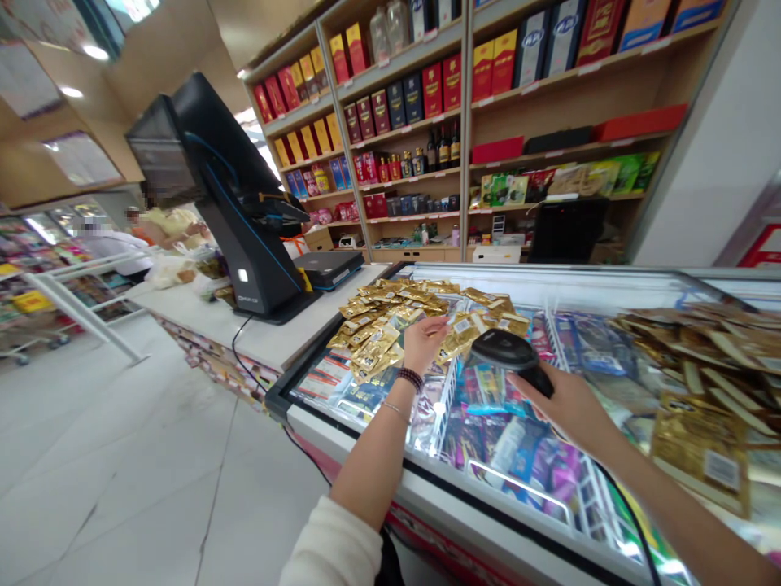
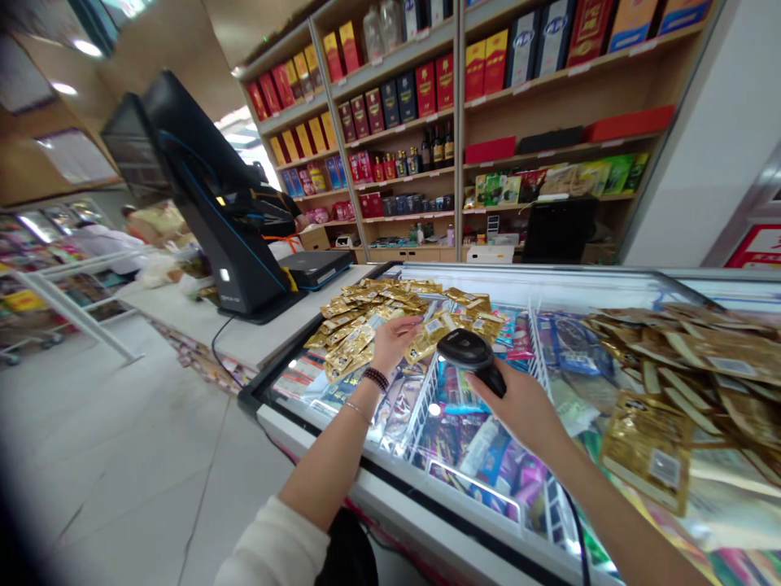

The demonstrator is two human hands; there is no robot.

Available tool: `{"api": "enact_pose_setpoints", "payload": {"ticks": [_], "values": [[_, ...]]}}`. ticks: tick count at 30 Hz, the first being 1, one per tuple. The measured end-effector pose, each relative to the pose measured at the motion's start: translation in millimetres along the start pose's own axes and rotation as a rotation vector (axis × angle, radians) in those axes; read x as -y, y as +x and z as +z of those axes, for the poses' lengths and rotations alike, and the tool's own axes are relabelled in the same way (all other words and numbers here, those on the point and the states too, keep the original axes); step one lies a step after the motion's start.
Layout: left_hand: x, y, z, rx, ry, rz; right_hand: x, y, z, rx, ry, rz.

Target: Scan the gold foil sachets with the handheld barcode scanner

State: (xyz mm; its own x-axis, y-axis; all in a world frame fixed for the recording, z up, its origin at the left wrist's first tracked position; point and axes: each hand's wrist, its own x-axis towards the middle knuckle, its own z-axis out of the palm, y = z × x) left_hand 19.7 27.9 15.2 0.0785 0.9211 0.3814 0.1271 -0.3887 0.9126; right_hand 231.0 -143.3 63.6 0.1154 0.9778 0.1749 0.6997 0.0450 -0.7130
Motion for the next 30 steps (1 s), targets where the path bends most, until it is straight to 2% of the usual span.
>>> {"api": "enact_pose_setpoints", "payload": {"ticks": [13, 21, 27, 30], "values": [[-5, -5, -4.9, 0.025, 0.042, 0.007, -2, -1, 0, -0.038, 0.015, -0.014], [-3, -6, -5.2, 0.002, 0.022, -0.008, -2, -1, 0, -0.042, 0.031, -0.025], [-6, -10, -3.3, -0.021, 0.056, -0.071, -18, -1, -3, -0.050, 0.228, -0.005], [-9, -13, 3.0, -0.050, 0.101, -0.090, -32, -6, -17, -0.129, 0.378, 0.012]]}}
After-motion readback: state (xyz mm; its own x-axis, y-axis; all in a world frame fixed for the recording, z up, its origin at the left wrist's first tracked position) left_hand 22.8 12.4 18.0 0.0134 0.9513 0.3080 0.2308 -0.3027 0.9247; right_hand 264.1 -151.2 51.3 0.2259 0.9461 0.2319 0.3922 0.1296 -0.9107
